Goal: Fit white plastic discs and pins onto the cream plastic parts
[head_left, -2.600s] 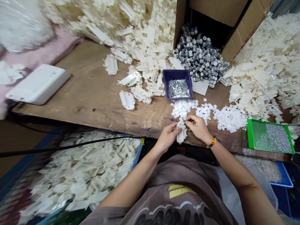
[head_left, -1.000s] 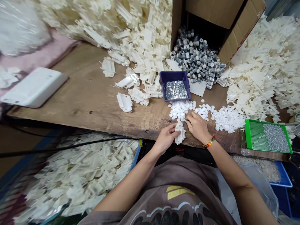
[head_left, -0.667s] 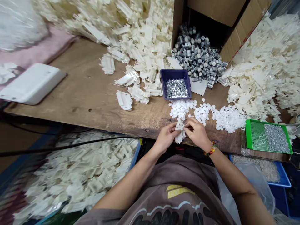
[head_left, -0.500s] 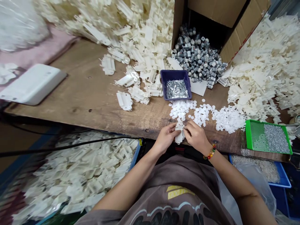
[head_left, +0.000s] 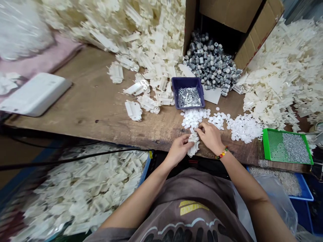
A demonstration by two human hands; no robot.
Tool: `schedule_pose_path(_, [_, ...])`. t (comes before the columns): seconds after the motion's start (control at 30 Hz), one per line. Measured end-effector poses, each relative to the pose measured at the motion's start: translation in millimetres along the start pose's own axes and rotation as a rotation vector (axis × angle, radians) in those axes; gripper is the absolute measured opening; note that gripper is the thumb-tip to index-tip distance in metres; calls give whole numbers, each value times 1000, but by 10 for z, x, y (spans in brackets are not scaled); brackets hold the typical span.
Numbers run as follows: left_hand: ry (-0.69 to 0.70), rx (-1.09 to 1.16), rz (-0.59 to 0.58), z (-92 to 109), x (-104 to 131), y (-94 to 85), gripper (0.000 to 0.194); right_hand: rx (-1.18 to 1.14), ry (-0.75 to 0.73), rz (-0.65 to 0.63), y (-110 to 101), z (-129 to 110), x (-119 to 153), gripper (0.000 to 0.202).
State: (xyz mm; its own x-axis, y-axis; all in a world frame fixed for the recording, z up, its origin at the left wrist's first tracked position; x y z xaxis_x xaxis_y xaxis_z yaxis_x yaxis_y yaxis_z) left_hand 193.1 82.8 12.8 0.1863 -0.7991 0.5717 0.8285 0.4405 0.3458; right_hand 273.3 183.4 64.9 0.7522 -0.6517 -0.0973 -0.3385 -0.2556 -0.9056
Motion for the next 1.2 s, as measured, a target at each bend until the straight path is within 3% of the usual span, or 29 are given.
schedule_pose_path(0.17, [-12, 3, -25, -1, -7, 9, 50, 102, -45, -60, -18, 0, -88, 9])
schedule_pose_path(0.4, [2, 25, -36, 32, 18, 12, 54, -337, -8, -128, -76, -34, 124, 4])
schedule_pose_path(0.67, [18, -20, -27, 54, 45, 21, 48, -90, -6, -164, 15, -177, 178, 11])
schedule_pose_path(0.77, [-13, 1, -43, 75, 77, 32, 48, -90, 28, -116, -119, 4, 239, 26])
schedule_pose_path(0.83, [-59, 20, -73, 66, 102, 63, 48, -29, 92, 26, -325, 269, 279, 32])
schedule_pose_path(0.93, [-120, 44, -159, 26, 126, 186, 47, 219, 158, 199, -631, 686, 287, 24])
schedule_pose_path(1.07, [-171, 77, -249, -14, 103, 427, 51, 432, 69, 85, -674, 930, 146, 17])
schedule_pose_path(1.2, [-147, 93, -228, 26, 13, 565, 54, 293, -9, 92, -615, 807, 101, 15])
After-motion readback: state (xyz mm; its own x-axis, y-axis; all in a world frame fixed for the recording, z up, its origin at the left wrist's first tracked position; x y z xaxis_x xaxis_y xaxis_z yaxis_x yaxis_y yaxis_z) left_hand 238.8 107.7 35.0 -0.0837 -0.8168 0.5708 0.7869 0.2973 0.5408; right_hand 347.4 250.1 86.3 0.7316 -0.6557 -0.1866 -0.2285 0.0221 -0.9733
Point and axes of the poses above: each hand's wrist, its own x-axis away from the middle knuckle, its own y-axis out of the palm, z = x × y, the point moved 5 cm from there along -x, towards the middle knuckle, and after that the axes turned 7 degrees about -y, right-handed, at the moved point
